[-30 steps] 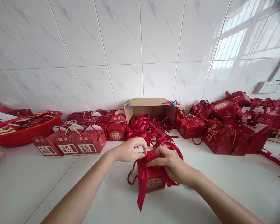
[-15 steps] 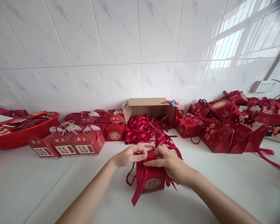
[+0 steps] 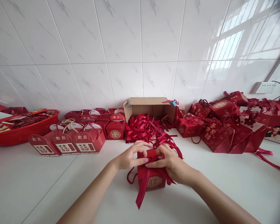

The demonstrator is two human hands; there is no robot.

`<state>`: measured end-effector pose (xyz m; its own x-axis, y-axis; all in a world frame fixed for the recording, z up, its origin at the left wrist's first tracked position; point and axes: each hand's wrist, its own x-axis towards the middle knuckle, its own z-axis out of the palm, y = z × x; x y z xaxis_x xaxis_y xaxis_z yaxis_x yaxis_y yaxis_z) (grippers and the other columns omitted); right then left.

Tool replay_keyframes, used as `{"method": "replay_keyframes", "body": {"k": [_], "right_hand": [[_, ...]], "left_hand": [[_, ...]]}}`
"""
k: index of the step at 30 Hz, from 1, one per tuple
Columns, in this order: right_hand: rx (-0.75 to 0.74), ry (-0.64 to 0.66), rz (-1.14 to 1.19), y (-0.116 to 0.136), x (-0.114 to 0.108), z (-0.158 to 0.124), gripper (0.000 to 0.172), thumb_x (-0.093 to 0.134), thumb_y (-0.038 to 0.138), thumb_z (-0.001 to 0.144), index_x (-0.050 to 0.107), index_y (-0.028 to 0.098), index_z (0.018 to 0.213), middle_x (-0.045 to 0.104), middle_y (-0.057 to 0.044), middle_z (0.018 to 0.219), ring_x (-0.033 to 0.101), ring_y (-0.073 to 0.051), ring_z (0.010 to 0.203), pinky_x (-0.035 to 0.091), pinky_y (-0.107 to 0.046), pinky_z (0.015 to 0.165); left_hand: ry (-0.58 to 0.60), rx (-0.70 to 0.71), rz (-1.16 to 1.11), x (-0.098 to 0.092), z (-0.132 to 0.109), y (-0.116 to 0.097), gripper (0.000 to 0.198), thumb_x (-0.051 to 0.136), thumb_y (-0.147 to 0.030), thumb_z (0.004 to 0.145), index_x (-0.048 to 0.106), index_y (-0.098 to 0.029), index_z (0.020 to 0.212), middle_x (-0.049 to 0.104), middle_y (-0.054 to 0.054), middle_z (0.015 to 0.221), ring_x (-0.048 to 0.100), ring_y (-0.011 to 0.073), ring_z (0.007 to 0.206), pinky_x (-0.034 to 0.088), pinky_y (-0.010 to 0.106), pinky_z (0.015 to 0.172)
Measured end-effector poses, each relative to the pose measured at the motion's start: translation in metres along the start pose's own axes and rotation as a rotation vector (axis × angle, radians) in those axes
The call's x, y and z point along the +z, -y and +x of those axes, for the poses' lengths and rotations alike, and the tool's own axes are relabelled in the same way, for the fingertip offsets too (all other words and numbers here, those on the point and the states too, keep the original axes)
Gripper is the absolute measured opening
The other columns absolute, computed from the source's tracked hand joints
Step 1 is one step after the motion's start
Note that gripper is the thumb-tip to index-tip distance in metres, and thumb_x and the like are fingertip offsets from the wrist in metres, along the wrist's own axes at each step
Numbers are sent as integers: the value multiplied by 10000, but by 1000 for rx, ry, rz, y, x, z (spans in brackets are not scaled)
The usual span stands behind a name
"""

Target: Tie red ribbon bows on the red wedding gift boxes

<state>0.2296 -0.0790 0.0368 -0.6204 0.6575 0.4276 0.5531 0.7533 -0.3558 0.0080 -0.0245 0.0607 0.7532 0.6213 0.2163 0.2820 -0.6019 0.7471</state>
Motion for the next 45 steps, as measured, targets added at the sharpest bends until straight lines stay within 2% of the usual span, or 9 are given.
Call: {"method": "replay_keyframes", "body": {"k": [10, 15, 21, 25, 29, 33, 39, 42, 45], "right_hand": [[-8, 21, 3, 1, -1, 1, 354, 507, 206, 921, 626, 426, 1171, 497, -61, 954, 406, -191, 869, 419, -368, 791], [-6, 15, -14, 2, -2, 0, 395, 481, 163, 926, 623, 438, 1171, 446, -49, 886, 382, -186, 848, 402, -350, 778], [-17, -16, -19, 0, 1, 1, 380, 438, 154, 940, 684, 408, 1079, 406, -42, 855, 364, -184, 822, 391, -342, 751], [-29, -96, 9, -4, 2, 0, 368, 374, 123, 948, 673, 322, 1022, 436, -43, 858, 383, -185, 821, 383, -351, 742], [48, -212, 127, -7, -1, -3, 188, 339, 120, 944, 504, 209, 924, 511, -46, 876, 408, -180, 817, 391, -346, 730], [86, -245, 151, -15, -7, -6, 141, 351, 118, 930, 409, 215, 846, 518, -35, 866, 425, -180, 824, 392, -341, 744], [176, -261, 235, -22, -14, -9, 52, 398, 208, 942, 440, 219, 913, 524, -37, 905, 469, -178, 854, 395, -358, 807], [271, -209, 377, -21, -16, -7, 147, 419, 347, 949, 460, 207, 942, 535, -36, 897, 488, -167, 823, 411, -327, 766], [384, -102, 454, -19, -18, -7, 327, 391, 490, 935, 458, 190, 822, 497, -6, 773, 447, -135, 694, 383, -274, 630]], "left_hand": [[-109, -96, -198, 5, -4, -5, 207, 588, -328, 818, 521, -188, 681, 612, 80, 1183, 507, 254, 1167, 348, 409, 1020], [-212, -171, -160, 17, 0, -14, 198, 632, -323, 785, 542, -174, 690, 642, 42, 971, 571, 196, 938, 423, 312, 872], [-259, -263, -175, 32, 5, -16, 238, 634, -381, 781, 640, -149, 727, 643, 35, 781, 571, 156, 721, 450, 265, 674], [-292, -302, -206, 34, 5, -14, 242, 671, -389, 742, 659, -149, 711, 668, 37, 788, 585, 161, 718, 459, 266, 667], [-278, -301, -248, 31, 5, -16, 221, 699, -371, 714, 656, -157, 675, 691, 42, 889, 616, 194, 851, 461, 282, 780], [-270, -343, -250, 31, 5, -16, 227, 717, -375, 689, 656, -157, 685, 691, 53, 932, 622, 217, 894, 454, 299, 793], [-234, -327, -240, 32, 4, -11, 233, 740, -352, 665, 632, -146, 686, 689, 82, 941, 625, 230, 903, 458, 305, 757], [-225, -316, -250, 31, 3, -11, 222, 735, -336, 677, 617, -150, 700, 683, 88, 1000, 634, 214, 871, 465, 306, 751], [-229, -285, -245, 30, 2, -14, 192, 729, -319, 692, 620, -161, 705, 690, 69, 980, 636, 212, 907, 464, 310, 800]]}}
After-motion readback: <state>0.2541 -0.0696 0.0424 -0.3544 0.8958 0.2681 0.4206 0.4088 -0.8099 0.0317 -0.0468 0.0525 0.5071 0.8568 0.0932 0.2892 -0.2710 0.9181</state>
